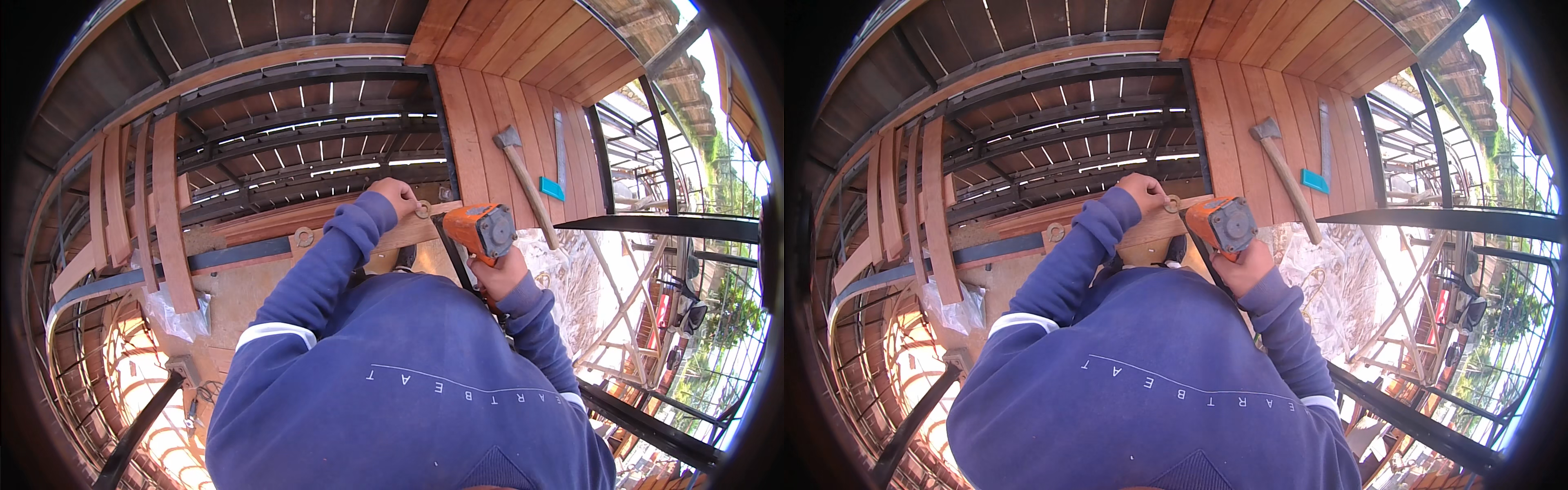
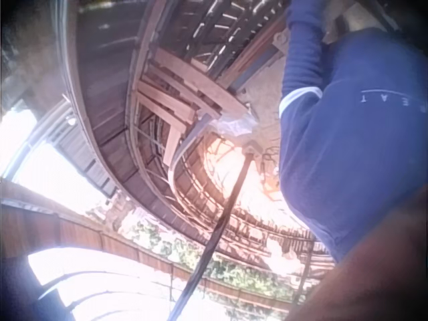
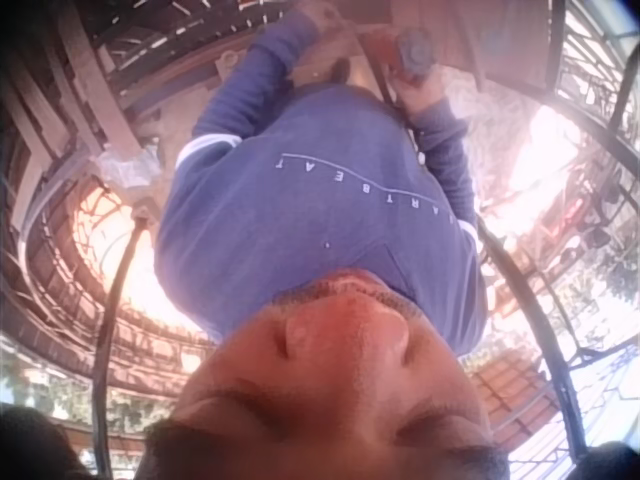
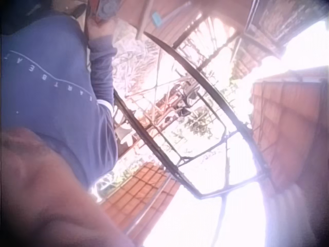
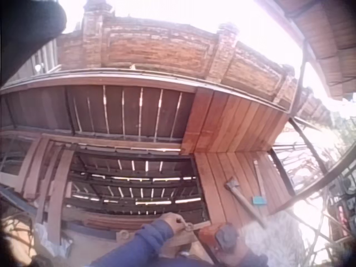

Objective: The person installs wood panels onto a curved structure by aligning them and using a nail gun and a hatchet to secure them. They handle various wooden boards, a hatchet, and an orange nail gun.

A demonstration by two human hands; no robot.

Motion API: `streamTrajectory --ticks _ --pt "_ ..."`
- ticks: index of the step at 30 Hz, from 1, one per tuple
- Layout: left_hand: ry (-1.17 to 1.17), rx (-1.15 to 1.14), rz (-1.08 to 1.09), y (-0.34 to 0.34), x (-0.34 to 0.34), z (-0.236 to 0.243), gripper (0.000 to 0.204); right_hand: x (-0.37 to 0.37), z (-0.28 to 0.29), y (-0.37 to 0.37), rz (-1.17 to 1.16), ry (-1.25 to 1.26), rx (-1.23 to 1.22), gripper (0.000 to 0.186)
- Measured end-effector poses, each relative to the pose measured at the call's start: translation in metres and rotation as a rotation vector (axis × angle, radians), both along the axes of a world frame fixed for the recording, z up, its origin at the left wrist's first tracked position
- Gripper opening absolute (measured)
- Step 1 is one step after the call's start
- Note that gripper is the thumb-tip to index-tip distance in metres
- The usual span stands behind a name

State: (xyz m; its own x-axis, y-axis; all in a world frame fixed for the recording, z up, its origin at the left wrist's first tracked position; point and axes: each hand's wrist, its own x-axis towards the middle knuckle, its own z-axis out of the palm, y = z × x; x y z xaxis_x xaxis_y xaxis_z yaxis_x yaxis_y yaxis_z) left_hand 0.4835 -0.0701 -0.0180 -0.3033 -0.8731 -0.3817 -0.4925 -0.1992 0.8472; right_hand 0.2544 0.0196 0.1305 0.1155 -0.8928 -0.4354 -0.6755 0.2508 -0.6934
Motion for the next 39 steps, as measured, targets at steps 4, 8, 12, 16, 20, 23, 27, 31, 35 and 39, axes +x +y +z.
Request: streamTrajectory --ticks 4,8,12,16,20,23,27,31,35,39 --pt "0.005 0.013 0.007 0.0 0.0 0.001 0.023 0.001 0.003 0.004 -0.062 -0.079 -0.031 0.02" --pt "-0.011 0.023 0.004 0.0 0.0 0.0 0.022 -0.003 0.002 0.009 -0.158 -0.123 -0.032 0.014" --pt "0.0 -0.008 -0.011 -0.002 0.0 -0.005 0.023 -0.009 -0.002 0.012 -0.015 -0.051 -0.074 0.021" --pt "0.026 0.003 -0.002 -0.002 -0.001 -0.008 0.024 -0.001 0.001 0.013 0.089 0.005 -0.106 0.027" --pt "0.017 -0.024 -0.01 -0.004 -0.001 -0.017 0.024 0.003 0.0 0.01 0.122 0.041 -0.104 0.029" --pt "0.007 -0.003 -0.011 -0.004 -0.001 -0.012 0.024 0.009 0.005 0.006 0.129 0.073 -0.067 0.029" --pt "0.001 0.014 -0.007 -0.003 0.0 -0.005 0.026 0.016 0.006 0.004 0.121 0.026 -0.111 0.03" --pt "-0.001 0.021 0.005 -0.001 0.0 0.0 0.023 0.019 0.005 0.002 0.139 0.056 -0.104 0.03" --pt "0.01 0.031 0.012 0.0 0.0 0.002 0.023 0.015 -0.002 0.003 0.154 0.072 -0.144 0.03" --pt "0.009 0.018 0.006 -0.001 0.001 -0.003 0.022 0.02 0.008 0.003 0.112 0.037 -0.119 0.028"
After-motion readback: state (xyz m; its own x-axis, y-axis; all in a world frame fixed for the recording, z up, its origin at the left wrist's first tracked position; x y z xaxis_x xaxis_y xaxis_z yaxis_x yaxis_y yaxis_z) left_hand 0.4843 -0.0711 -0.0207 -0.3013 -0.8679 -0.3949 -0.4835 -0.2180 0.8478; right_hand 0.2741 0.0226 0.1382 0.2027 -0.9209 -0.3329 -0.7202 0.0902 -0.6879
